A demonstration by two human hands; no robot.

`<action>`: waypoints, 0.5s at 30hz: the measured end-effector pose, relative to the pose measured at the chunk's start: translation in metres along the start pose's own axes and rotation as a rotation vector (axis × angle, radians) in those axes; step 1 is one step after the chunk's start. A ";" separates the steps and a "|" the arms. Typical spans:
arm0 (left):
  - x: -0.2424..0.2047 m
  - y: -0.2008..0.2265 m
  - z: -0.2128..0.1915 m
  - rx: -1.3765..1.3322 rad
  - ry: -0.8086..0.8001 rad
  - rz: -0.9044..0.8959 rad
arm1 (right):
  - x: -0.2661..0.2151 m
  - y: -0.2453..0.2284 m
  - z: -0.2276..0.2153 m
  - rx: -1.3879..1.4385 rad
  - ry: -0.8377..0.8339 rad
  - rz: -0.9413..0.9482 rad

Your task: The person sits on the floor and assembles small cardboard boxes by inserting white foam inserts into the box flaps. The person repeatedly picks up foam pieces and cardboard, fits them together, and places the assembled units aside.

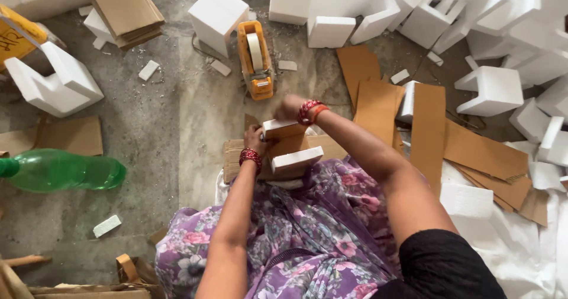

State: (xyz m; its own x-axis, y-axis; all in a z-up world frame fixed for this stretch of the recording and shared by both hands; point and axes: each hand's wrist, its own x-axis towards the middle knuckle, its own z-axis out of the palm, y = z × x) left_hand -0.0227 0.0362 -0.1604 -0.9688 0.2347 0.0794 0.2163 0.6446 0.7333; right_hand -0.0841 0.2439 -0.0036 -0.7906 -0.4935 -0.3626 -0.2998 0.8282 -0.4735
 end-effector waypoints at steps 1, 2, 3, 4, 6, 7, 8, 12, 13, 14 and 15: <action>-0.004 0.004 -0.002 0.063 -0.004 -0.018 | -0.020 -0.009 0.003 -0.051 -0.143 -0.089; -0.009 0.008 -0.005 0.098 0.024 -0.030 | -0.034 -0.021 0.009 -0.144 -0.067 -0.033; -0.014 0.015 -0.006 0.132 0.055 -0.045 | -0.043 -0.031 0.015 -0.240 0.006 0.019; -0.020 0.022 -0.008 0.165 0.087 -0.061 | -0.052 -0.040 0.021 -0.335 0.080 0.071; -0.039 0.033 -0.013 0.180 0.186 -0.086 | -0.071 -0.053 0.029 -0.314 0.241 0.100; -0.045 0.039 -0.015 0.185 0.236 -0.097 | -0.078 -0.055 0.028 -0.305 0.321 0.115; -0.048 0.041 -0.020 0.016 0.156 -0.194 | -0.084 -0.054 0.024 -0.297 0.336 0.138; -0.074 0.046 -0.033 -0.784 -0.225 -0.708 | -0.133 -0.053 0.032 -0.155 0.645 0.083; -0.071 0.049 -0.038 -1.016 -0.330 -0.852 | -0.145 -0.055 0.035 -0.092 0.799 0.034; -0.070 0.051 -0.045 -0.976 -0.326 -0.771 | -0.155 -0.058 0.039 -0.081 0.776 0.058; -0.063 0.054 -0.054 -0.936 -0.322 -0.683 | -0.165 -0.057 0.040 -0.074 0.758 0.082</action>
State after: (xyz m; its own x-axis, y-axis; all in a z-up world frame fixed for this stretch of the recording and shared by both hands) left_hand 0.0440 0.0169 -0.0889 -0.7454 0.3076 -0.5915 -0.6313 -0.0404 0.7745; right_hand 0.0843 0.2672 0.0513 -0.9539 -0.1343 0.2683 -0.2380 0.8833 -0.4040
